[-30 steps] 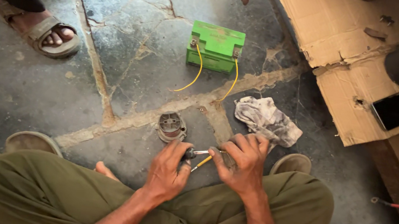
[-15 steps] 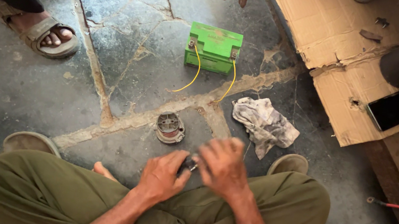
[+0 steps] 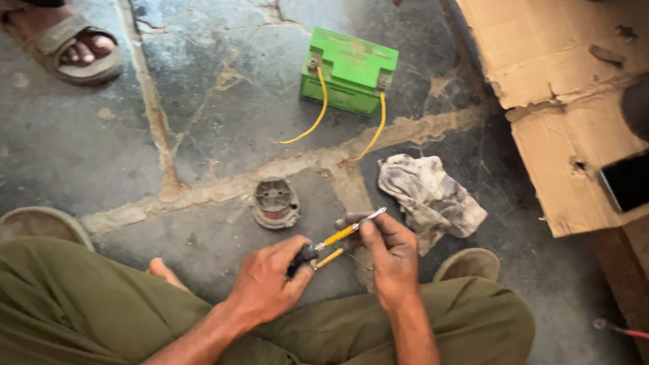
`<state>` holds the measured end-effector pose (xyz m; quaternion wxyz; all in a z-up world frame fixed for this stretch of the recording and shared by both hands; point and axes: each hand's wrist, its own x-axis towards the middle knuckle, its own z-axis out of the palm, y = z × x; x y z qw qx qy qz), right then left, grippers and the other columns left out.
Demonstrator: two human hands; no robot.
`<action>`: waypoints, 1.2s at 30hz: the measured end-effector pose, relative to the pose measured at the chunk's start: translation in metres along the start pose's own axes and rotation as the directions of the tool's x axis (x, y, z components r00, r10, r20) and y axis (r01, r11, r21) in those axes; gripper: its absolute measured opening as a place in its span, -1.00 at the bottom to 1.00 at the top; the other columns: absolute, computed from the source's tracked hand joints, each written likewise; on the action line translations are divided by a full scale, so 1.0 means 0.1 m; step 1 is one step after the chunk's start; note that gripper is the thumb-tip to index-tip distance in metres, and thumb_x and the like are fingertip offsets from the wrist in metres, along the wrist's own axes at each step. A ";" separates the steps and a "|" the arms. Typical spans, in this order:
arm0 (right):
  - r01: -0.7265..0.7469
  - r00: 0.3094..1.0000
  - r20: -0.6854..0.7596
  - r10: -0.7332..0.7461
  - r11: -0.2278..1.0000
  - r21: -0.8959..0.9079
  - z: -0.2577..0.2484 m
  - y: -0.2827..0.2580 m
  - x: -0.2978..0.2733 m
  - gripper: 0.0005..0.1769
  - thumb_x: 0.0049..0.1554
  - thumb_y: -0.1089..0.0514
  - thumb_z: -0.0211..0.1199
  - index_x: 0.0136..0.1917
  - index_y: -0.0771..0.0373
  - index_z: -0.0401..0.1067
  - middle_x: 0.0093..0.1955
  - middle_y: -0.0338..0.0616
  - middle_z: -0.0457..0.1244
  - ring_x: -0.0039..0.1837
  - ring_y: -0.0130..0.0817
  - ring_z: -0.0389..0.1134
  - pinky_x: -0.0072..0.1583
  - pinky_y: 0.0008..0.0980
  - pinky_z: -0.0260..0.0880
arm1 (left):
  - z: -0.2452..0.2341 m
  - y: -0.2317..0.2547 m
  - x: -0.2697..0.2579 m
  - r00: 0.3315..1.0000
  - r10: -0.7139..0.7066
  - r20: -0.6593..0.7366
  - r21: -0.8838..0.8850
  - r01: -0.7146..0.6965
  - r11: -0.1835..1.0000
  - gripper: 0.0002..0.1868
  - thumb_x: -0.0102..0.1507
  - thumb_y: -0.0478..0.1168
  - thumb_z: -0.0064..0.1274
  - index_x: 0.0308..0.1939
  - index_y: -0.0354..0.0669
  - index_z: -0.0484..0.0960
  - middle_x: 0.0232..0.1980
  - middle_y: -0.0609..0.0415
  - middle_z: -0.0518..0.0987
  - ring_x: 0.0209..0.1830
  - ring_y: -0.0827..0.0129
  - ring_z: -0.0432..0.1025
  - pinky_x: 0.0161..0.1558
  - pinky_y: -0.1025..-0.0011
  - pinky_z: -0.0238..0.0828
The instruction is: The person sits on the floor and uses a screwdriver to adjust the internal components of a small cylindrical electrical device. They repeatedly insert the screwdriver into the device, rotate it, and test the connection with a green battery pack nearby.
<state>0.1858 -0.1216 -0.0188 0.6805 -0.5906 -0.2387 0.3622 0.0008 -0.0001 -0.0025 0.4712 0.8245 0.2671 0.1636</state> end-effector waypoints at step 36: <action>0.059 0.989 -0.139 -0.051 0.997 0.056 0.33 0.32 -0.38 -0.85 0.22 0.21 0.30 -0.07 0.39 0.48 -0.21 -0.07 0.43 -0.20 -0.35 0.49 -0.11 -0.36 0.53 | 0.01 0.05 -0.30 0.982 0.182 -0.059 0.364 -0.149 0.920 -0.71 0.15 -0.17 0.15 -0.11 -0.13 0.45 -0.15 -0.05 0.57 -0.11 -0.05 0.51 -0.18 -0.01 0.44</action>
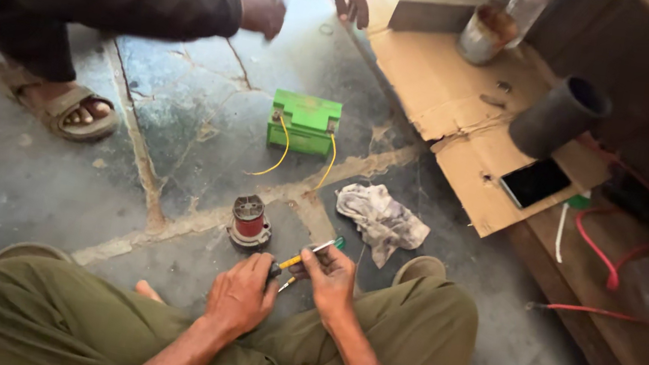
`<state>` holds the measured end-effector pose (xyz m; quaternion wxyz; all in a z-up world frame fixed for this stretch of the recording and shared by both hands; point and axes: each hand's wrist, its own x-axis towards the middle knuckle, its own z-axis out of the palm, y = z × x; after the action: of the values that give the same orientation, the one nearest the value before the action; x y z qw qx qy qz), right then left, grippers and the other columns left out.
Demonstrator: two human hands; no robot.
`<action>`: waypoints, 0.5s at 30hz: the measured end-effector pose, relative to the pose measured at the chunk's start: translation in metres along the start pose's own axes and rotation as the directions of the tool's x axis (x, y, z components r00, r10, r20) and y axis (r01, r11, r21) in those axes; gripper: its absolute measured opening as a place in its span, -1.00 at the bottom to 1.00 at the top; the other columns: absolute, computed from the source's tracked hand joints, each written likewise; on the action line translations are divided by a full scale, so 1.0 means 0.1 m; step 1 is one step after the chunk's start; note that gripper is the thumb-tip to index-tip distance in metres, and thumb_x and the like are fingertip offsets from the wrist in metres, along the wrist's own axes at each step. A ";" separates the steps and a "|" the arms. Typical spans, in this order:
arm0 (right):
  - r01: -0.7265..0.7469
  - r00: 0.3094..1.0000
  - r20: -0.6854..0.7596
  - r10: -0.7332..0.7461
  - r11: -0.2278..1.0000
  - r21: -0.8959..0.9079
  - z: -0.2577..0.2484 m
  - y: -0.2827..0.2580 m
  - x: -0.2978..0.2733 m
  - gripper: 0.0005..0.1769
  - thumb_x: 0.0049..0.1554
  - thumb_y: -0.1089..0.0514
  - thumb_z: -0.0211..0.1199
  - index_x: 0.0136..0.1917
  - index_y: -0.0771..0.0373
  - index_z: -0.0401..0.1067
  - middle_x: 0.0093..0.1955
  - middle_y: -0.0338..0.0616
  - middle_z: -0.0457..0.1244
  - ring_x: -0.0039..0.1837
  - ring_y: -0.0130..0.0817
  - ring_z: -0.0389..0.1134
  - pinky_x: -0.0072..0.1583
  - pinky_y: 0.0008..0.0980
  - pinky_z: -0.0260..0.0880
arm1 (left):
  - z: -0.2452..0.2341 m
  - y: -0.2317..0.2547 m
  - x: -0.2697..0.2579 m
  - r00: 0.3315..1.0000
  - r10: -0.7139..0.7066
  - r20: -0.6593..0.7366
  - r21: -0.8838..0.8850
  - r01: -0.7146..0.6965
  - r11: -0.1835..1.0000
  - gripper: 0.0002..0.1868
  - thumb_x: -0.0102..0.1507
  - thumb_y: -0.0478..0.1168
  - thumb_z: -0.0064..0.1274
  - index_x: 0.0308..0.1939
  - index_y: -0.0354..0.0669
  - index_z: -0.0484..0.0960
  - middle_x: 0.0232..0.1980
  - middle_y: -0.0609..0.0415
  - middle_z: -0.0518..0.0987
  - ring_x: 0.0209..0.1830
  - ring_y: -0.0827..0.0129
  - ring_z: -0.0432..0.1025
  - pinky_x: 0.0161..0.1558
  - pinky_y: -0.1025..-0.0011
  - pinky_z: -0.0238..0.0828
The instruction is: The person sits on the floor and uses a screwdriver to adjust the internal components of a small cylindrical electrical device. They repeatedly insert the screwdriver into the device, rotate it, and test the connection with a green battery pack nearby.
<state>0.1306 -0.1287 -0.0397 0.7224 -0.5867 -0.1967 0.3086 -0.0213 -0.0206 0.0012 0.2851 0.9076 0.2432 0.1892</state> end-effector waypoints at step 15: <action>-0.034 0.867 -0.421 0.265 0.877 0.480 -0.67 0.52 0.40 -0.77 0.23 -0.12 0.11 0.03 0.00 0.39 -0.26 -0.31 0.29 -0.25 -0.36 0.37 -0.19 -0.21 0.42 | -0.04 -0.17 -0.57 0.846 -0.207 0.491 0.236 0.100 0.967 -0.40 0.27 0.33 0.05 -0.16 -0.19 0.63 -0.12 -0.25 0.61 -0.02 -0.17 0.52 0.05 -0.05 0.44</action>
<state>0.1922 -0.1440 -0.1087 0.8385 -0.4713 0.1118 0.2494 -0.0751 -0.0380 -0.0184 0.2603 0.9267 0.2487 -0.1076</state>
